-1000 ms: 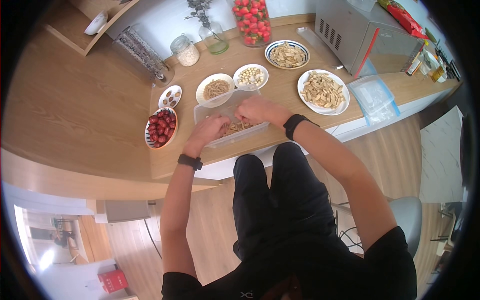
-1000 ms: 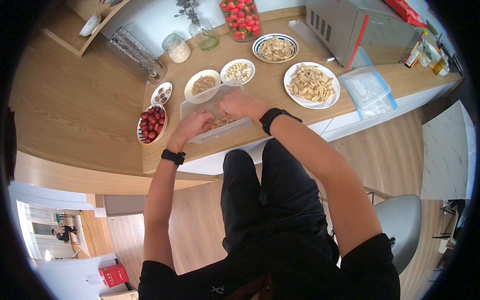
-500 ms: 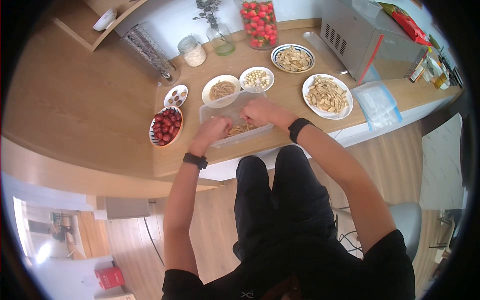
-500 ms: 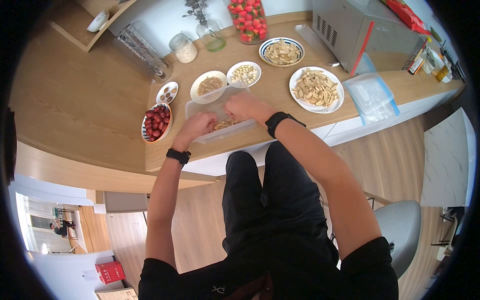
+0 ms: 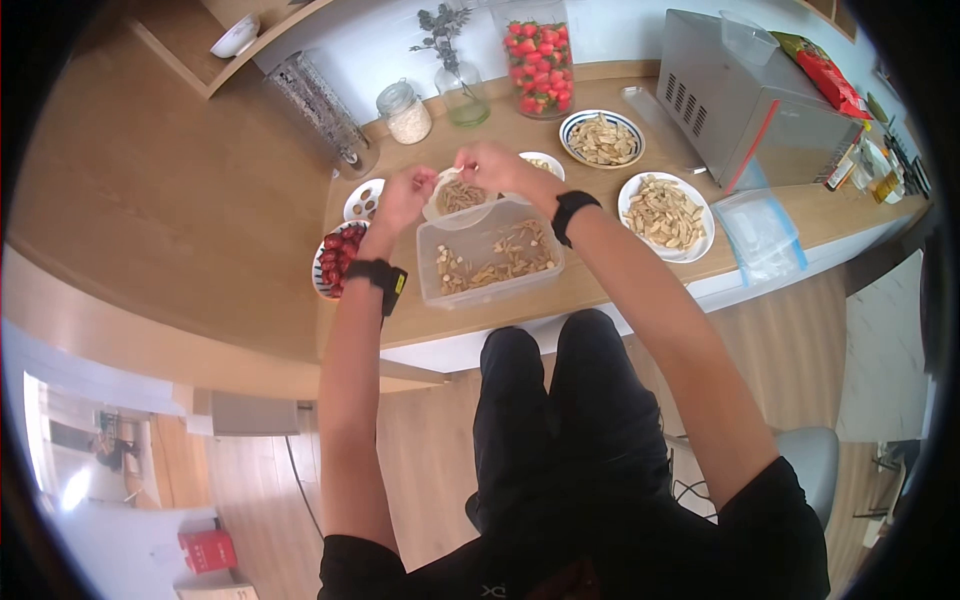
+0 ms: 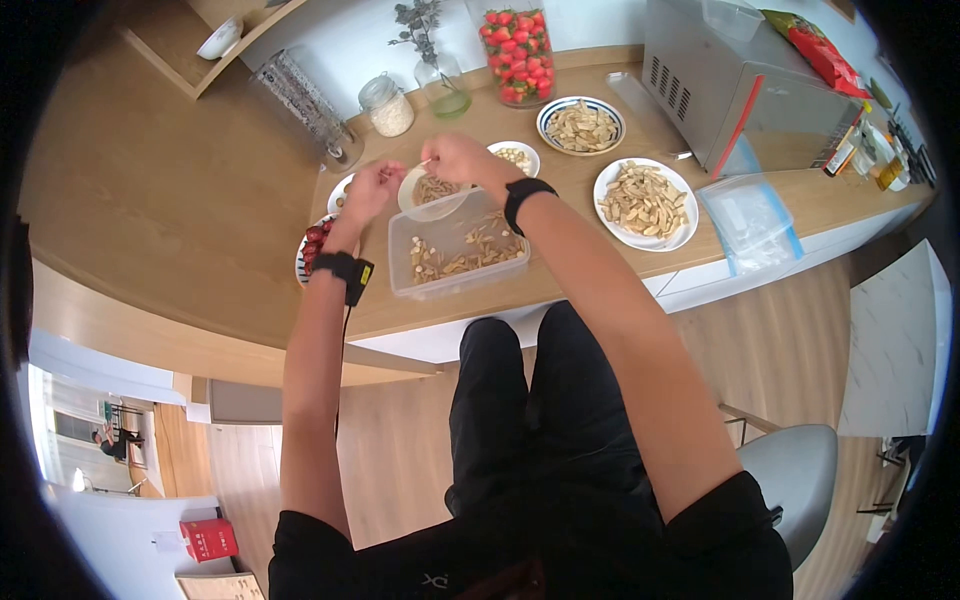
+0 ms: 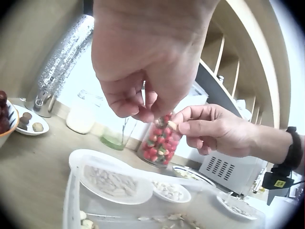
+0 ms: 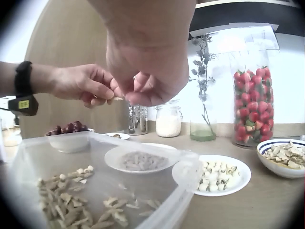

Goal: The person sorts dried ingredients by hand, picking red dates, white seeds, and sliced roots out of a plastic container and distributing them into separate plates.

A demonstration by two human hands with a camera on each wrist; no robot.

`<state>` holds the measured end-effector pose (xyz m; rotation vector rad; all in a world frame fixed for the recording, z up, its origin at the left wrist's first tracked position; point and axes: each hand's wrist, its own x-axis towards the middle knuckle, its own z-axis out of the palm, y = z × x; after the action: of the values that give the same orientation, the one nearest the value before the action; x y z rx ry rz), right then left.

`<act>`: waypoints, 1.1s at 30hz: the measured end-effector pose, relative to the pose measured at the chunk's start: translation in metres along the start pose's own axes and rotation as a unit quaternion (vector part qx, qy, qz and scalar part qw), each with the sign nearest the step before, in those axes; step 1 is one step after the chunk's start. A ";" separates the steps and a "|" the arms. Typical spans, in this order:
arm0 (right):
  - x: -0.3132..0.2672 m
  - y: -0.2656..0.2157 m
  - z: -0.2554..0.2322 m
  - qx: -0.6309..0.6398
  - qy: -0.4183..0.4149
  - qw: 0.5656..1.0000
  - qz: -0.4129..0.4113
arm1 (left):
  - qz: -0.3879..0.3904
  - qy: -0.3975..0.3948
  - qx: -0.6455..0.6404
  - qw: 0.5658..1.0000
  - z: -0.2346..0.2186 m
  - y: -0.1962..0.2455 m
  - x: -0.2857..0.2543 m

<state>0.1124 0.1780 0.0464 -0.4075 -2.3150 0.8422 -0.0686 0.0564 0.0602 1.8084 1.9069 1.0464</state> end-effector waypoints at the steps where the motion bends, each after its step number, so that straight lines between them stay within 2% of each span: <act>1: 0.001 0.004 0.002 0.003 -0.003 1.000 0.001 | 0.012 0.021 0.045 0.999 0.000 -0.004 0.004; 2: -0.001 0.003 0.000 -0.033 -0.017 0.999 0.010 | 0.007 0.020 0.044 0.999 0.001 -0.006 -0.001; 4: -0.011 -0.001 -0.007 -0.069 -0.034 0.997 0.020 | 0.023 0.066 0.101 0.992 0.006 -0.007 -0.008; 5: -0.021 -0.004 -0.011 -0.078 -0.107 0.991 0.007 | 0.020 0.065 0.097 0.993 0.010 -0.002 -0.018; 6: -0.037 -0.002 -0.011 -0.085 -0.182 0.980 -0.003 | 0.045 0.004 0.077 0.996 0.017 0.006 -0.037; 7: -0.056 -0.001 -0.010 -0.081 -0.190 0.978 0.004 | 0.069 -0.054 0.054 0.995 0.021 0.013 -0.052; 8: -0.075 0.002 -0.009 -0.142 -0.228 0.962 -0.036 | 0.061 -0.056 0.047 0.995 0.024 0.016 -0.059; 9: -0.090 0.002 -0.006 -0.199 -0.268 0.939 -0.078 | 0.065 -0.178 0.098 0.977 0.027 0.014 -0.069; 10: -0.100 0.003 -0.002 -0.190 -0.284 0.937 -0.072 | 0.067 -0.301 0.141 0.941 0.035 0.010 -0.085; 11: -0.108 0.002 0.000 -0.241 -0.289 0.923 -0.077 | 0.084 -0.289 0.190 0.935 0.044 -0.002 -0.093; 12: -0.113 0.000 0.001 -0.293 -0.294 0.906 -0.087 | 0.068 -0.297 0.173 0.937 0.050 -0.003 -0.097; 15: -0.109 -0.004 0.002 -0.274 -0.334 0.901 -0.050 | 0.052 -0.311 0.174 0.933 0.051 0.012 -0.093; 17: -0.105 -0.007 0.002 -0.255 -0.357 0.898 -0.033 | 0.075 -0.291 0.255 0.919 0.058 0.012 -0.088; 19: -0.107 -0.009 0.002 -0.237 -0.376 0.896 -0.010 | 0.068 -0.314 0.202 0.925 0.065 -0.006 -0.078; 21: -0.111 -0.008 0.001 -0.244 -0.342 0.906 -0.044 | 0.064 -0.336 0.146 0.928 0.070 -0.002 -0.078; 24: -0.111 -0.006 0.006 -0.243 -0.313 0.917 -0.038 | 0.037 -0.321 0.115 0.939 0.074 0.003 -0.081; 26: -0.110 -0.006 0.006 -0.230 -0.318 0.920 -0.018 | 0.055 -0.257 0.187 0.946 0.077 0.001 -0.083; 28: -0.111 -0.011 0.005 -0.219 -0.322 0.921 0.001 | 0.053 -0.244 0.160 0.955 0.080 -0.006 -0.081; 30: -0.110 -0.006 0.006 -0.220 -0.283 0.933 -0.030 | 0.052 -0.229 0.136 0.962 0.081 -0.006 -0.082; 33: -0.109 0.002 0.010 -0.186 -0.256 0.948 -0.021 | 0.082 -0.213 0.140 0.964 0.077 0.006 -0.087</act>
<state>0.1878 0.1225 -0.0111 -0.3205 -2.9724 0.5259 0.0007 -0.0049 -0.0101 2.1632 1.7239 0.3896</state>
